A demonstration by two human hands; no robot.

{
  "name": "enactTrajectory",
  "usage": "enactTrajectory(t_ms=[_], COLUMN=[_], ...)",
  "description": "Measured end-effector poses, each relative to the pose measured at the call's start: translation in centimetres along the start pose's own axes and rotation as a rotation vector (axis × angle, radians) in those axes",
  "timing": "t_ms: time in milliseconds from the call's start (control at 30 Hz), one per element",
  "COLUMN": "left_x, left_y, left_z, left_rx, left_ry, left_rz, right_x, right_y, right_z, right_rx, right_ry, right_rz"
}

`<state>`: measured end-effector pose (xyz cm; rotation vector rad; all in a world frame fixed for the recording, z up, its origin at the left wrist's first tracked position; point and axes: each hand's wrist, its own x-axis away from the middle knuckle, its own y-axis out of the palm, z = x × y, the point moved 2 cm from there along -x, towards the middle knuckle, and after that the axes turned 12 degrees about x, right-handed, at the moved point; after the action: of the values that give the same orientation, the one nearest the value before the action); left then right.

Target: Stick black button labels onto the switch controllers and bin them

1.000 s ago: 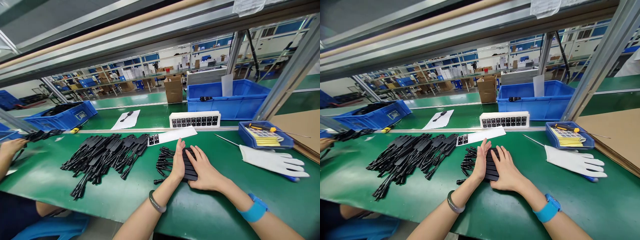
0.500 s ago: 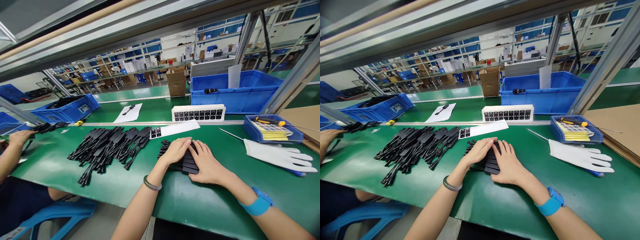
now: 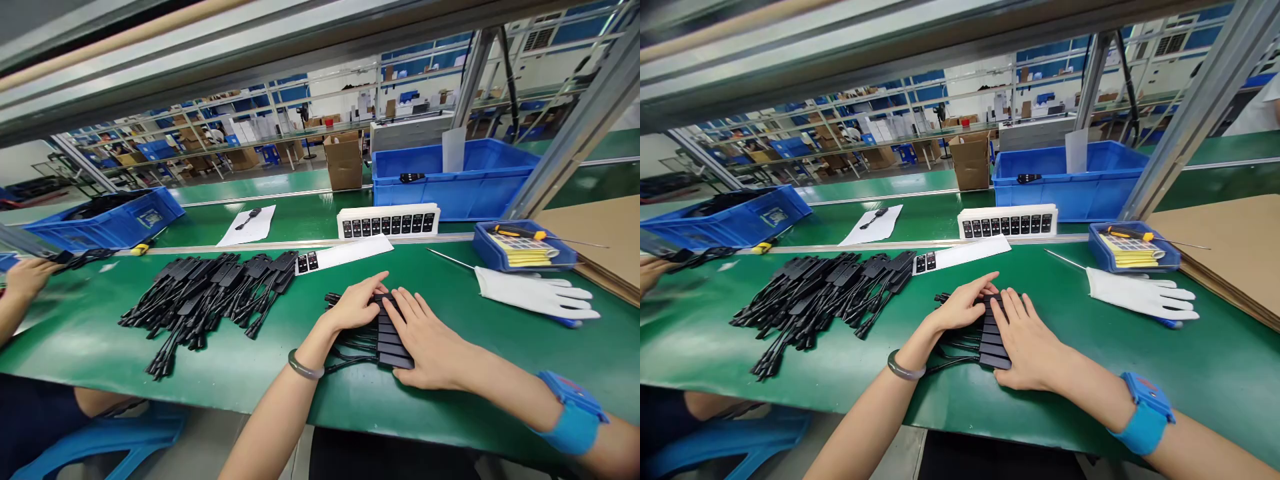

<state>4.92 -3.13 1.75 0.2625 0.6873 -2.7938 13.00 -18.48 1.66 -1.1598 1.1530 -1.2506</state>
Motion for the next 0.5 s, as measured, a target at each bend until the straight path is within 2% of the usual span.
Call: enactTrajectory(t_ms=[100,333,500], left_x=[0.0,0.2,0.2], left_y=[0.2,0.2,0.3], left_z=[-0.5,-0.6,-0.5], left_rx=[0.004,-0.001,0.013], left_ry=[0.011,-0.009,0.004], left_rz=[-0.012,0.072,0.104], right_x=[-0.6,-2.5,-2.9], right_y=[-0.2,0.1,-1.1], right_z=[-0.2,0.2,-0.3], right_rx=[0.004,-0.043,0.006], right_ry=[0.023,0.027,0.024], right_rz=[-0.089,-0.154,-0.249])
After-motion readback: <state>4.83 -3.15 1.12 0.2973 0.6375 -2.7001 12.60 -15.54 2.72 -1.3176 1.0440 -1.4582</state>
